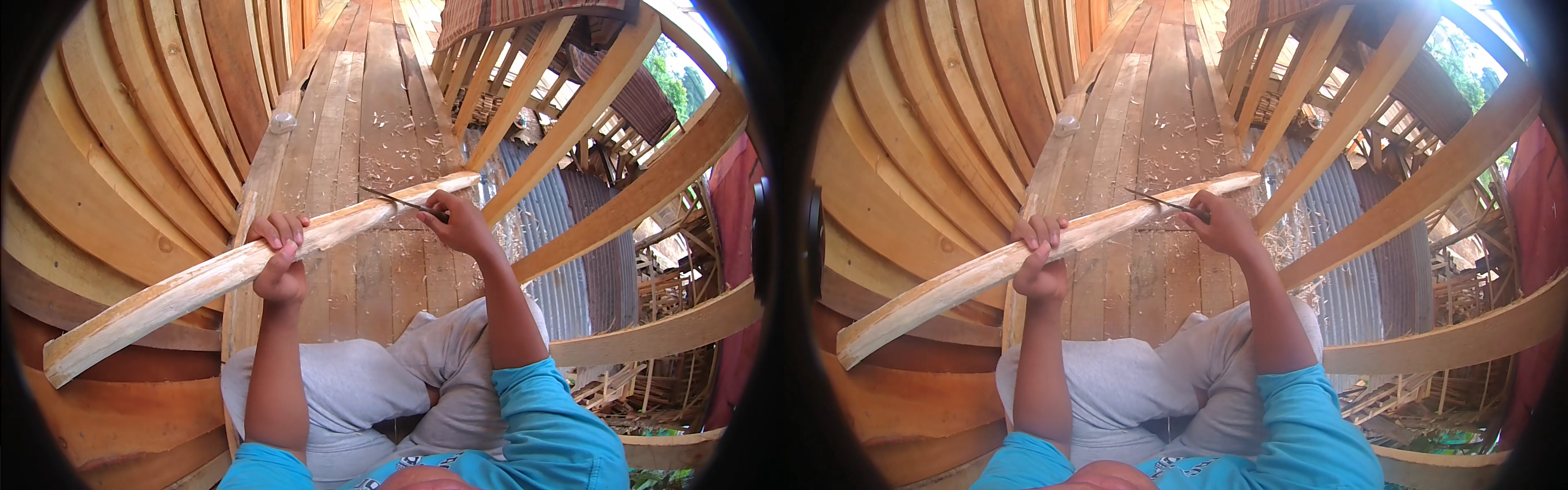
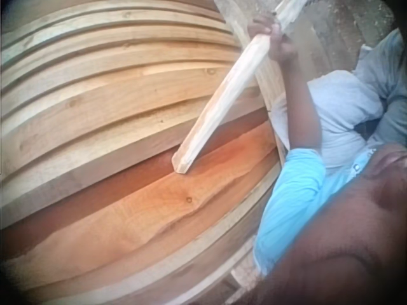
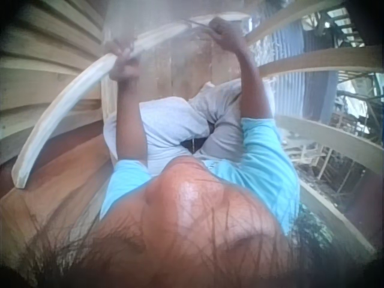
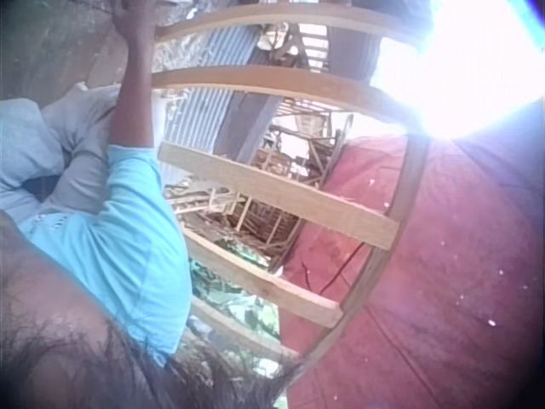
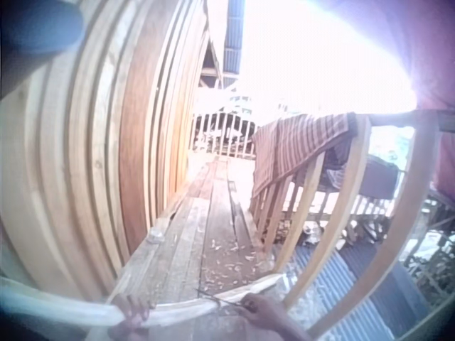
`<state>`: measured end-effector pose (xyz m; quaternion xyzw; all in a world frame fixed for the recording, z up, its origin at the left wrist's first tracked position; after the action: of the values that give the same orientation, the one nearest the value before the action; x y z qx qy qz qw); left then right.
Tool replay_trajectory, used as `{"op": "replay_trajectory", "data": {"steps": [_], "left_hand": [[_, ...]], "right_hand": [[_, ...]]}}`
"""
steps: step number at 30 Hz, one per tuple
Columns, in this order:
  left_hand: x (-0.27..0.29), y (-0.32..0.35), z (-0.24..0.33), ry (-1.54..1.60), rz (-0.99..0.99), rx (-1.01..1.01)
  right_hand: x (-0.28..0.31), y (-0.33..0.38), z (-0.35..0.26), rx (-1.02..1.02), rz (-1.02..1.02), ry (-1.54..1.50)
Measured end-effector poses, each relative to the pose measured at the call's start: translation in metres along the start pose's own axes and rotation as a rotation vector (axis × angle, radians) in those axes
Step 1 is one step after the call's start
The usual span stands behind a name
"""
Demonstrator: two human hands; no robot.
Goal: The person sits on a wooden floor and uses a knife to shave and shape a long wooden plank. They hold the plank with one hand and repeatedly scrape along its surface with the knife, producing wood shavings. The person briefly pauses to adjust a nearby power tool before resuming carving.
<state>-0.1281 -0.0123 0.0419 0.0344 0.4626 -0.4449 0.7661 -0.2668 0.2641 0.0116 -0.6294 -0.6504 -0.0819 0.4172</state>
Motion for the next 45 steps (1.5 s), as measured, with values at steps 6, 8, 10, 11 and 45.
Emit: {"op": "replay_trajectory", "data": {"steps": [6, 8, 10, 11, 45], "left_hand": [[0.004, -0.001, 0.000, 0.004, 0.019, -0.007], [0.002, 0.000, -0.001, 0.004, 0.017, -0.006], [0.003, 0.000, 0.001, 0.003, 0.020, -0.005], [0.005, 0.000, 0.001, 0.000, 0.025, -0.005], [0.006, 0.000, 0.000, -0.010, 0.058, 0.043]], "right_hand": [[0.013, 0.002, -0.020, 0.037, 0.039, 0.077], [0.014, 0.006, -0.025, 0.032, 0.055, 0.095], [0.009, 0.010, -0.027, 0.023, 0.038, 0.096], [0.004, 0.012, -0.027, 0.017, 0.014, 0.091], [-0.052, 0.011, 0.042, -0.279, 0.081, 0.351]]}}
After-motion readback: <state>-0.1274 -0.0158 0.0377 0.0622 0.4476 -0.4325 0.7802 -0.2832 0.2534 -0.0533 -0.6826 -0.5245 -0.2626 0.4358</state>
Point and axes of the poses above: each hand's wrist, its own y-axis away from the middle knuckle, its own x-axis out of the back of the hand, z = x × y, the point moved 10 cm from there along -y, towards the middle knuckle, and after that the axes turned 15 degrees about z, right-handed, at the moved point
